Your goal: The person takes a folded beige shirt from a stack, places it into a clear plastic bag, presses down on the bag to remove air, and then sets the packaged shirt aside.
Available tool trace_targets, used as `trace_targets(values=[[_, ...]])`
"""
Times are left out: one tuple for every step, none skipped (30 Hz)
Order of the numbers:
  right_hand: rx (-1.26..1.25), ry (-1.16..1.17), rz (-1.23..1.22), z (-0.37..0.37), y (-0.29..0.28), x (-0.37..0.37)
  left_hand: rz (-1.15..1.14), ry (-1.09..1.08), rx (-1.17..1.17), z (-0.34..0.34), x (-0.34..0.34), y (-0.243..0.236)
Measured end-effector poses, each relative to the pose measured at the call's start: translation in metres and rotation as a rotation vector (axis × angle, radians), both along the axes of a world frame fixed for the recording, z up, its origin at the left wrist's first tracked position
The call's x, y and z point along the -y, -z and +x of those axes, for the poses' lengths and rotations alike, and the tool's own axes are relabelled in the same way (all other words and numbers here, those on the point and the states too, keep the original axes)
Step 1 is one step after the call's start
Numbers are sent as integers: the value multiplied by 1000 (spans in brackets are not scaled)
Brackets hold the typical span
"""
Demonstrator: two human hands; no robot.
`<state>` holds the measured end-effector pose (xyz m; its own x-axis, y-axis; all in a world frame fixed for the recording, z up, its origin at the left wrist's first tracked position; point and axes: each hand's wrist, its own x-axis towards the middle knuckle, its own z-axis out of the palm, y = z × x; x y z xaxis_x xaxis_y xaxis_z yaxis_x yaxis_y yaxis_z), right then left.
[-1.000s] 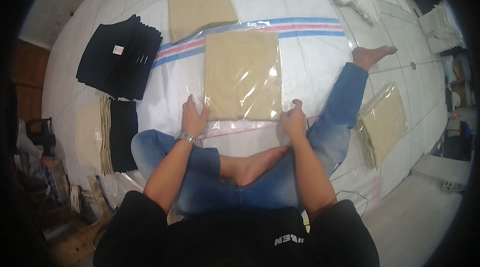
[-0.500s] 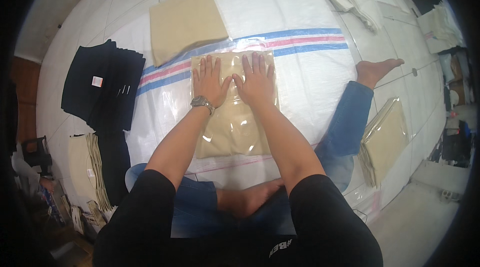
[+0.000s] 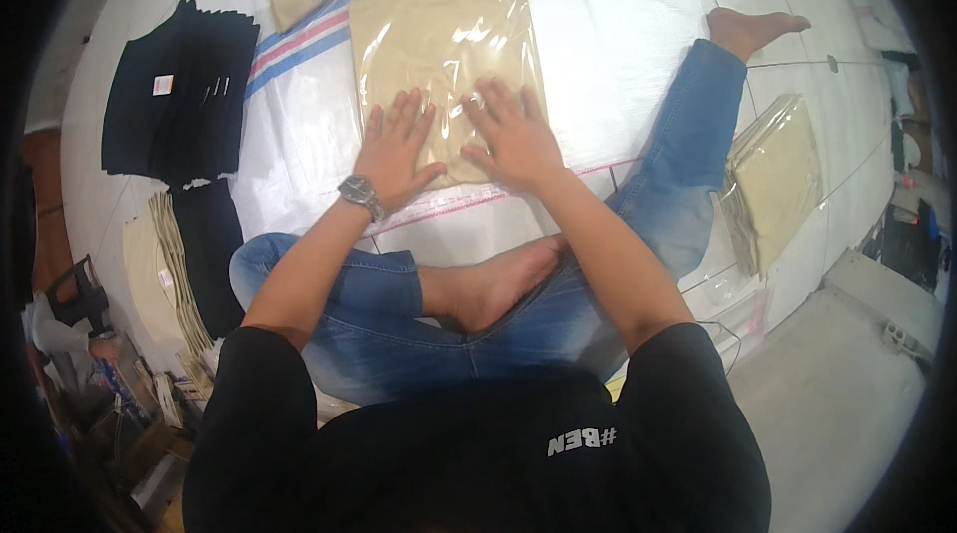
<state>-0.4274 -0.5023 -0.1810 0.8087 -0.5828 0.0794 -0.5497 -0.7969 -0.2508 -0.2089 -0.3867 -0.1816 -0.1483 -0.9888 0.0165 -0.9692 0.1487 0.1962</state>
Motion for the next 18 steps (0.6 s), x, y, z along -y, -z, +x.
trace_targets(values=[[11,44,-23,-3,-7,0,-10,-143,-47,3,-8,-6],[81,157,-21,-14,-18,1,-21,-287,-94,9,-16,-14],[151,386,74,-28,-24,4,-50,-423,-140,15,-17,-22],[-44,623,8,-39,-25,1,60,-580,-83,14,-25,-26],[-137,687,137,-47,-25,-1,170,-735,-26,14,-34,-27],[-225,733,268,-49,-25,-4,188,-731,-179,19,-43,-19],[-115,736,405,-49,-22,-4,203,-725,-335,25,-52,-2],[-6,734,542,-52,-15,-1,214,-711,-492,28,-57,10],[97,734,679,-57,-6,1,205,-745,-565,25,-57,12],[177,712,564,-63,0,-7,208,-780,-638,16,-64,13],[158,745,672,-71,4,-13,210,-813,-711,10,-69,13],[147,760,783,-68,2,-18,262,-816,-702,13,-77,20],[138,804,871,-76,-3,-16,184,-794,-717,10,-67,15],[209,735,704,-90,28,-1,106,-769,-732,6,-53,10],[259,753,690,-83,28,2,38,-769,-733,7,-51,7],[306,774,675,-73,17,0,21,-785,-764,9,-47,7],[353,797,659,-65,5,-2,-70,-783,-607,7,-53,9],[312,801,611,-55,-20,-17,-160,-783,-441,7,-67,16]])
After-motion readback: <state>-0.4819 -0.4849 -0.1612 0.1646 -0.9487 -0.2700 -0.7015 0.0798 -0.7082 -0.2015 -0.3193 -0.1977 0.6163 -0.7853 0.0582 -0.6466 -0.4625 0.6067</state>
